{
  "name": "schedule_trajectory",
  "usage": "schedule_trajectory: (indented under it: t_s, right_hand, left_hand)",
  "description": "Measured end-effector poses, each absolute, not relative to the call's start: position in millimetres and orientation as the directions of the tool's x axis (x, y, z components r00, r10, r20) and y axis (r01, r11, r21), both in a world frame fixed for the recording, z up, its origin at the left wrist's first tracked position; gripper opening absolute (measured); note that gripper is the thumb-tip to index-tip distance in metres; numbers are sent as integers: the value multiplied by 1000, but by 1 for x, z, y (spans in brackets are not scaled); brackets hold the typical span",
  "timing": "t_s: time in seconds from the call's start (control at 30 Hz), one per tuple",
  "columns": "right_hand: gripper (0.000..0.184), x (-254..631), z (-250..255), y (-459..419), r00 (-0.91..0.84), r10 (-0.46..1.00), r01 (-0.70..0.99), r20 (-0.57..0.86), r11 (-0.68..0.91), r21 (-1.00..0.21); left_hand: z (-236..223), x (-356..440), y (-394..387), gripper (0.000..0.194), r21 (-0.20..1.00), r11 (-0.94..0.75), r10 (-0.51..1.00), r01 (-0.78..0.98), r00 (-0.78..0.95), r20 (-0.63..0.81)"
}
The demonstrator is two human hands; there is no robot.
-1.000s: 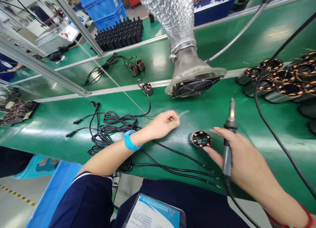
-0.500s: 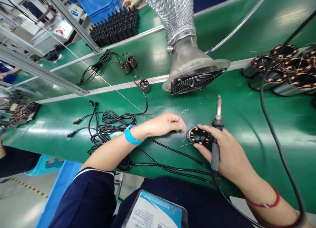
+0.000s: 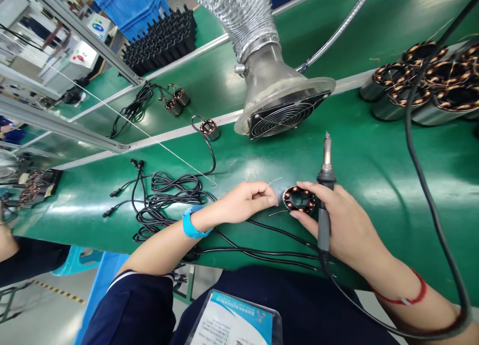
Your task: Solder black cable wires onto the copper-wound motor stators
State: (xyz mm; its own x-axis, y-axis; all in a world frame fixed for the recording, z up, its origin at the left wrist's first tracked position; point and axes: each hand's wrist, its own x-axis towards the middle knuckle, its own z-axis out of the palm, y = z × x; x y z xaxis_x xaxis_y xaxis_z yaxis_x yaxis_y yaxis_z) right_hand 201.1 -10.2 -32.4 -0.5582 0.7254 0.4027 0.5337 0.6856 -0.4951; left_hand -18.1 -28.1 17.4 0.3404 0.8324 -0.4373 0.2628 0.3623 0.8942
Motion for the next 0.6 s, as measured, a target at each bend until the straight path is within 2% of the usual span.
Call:
schedule_trajectory:
  t_s: [0.2, 0.3, 0.37, 0.5, 0.6]
  right_hand:
    - [39, 202, -33, -11, -553, 720, 538, 419, 693, -480]
    - [42, 205, -35, -9, -523, 742, 556, 419, 670, -492]
    - [43, 206, -37, -8, -498, 759, 562, 420, 651, -510]
    - [45, 208, -39, -6, -484, 782, 567, 393, 622, -540]
    - [45, 209, -41, -5, -504, 776, 564, 379, 628, -536]
  left_hand:
    - [12, -5, -14, 24, 890, 422, 796, 174, 398, -455]
    - [15, -6, -18, 17, 883, 420, 807, 210, 358, -469]
    - [16, -9, -25, 12, 868, 421, 775, 261, 393, -494]
    - [17, -10, -32, 16, 867, 338, 768, 366, 425, -479]
    - [16, -6, -27, 20, 881, 336, 769, 333, 443, -461]
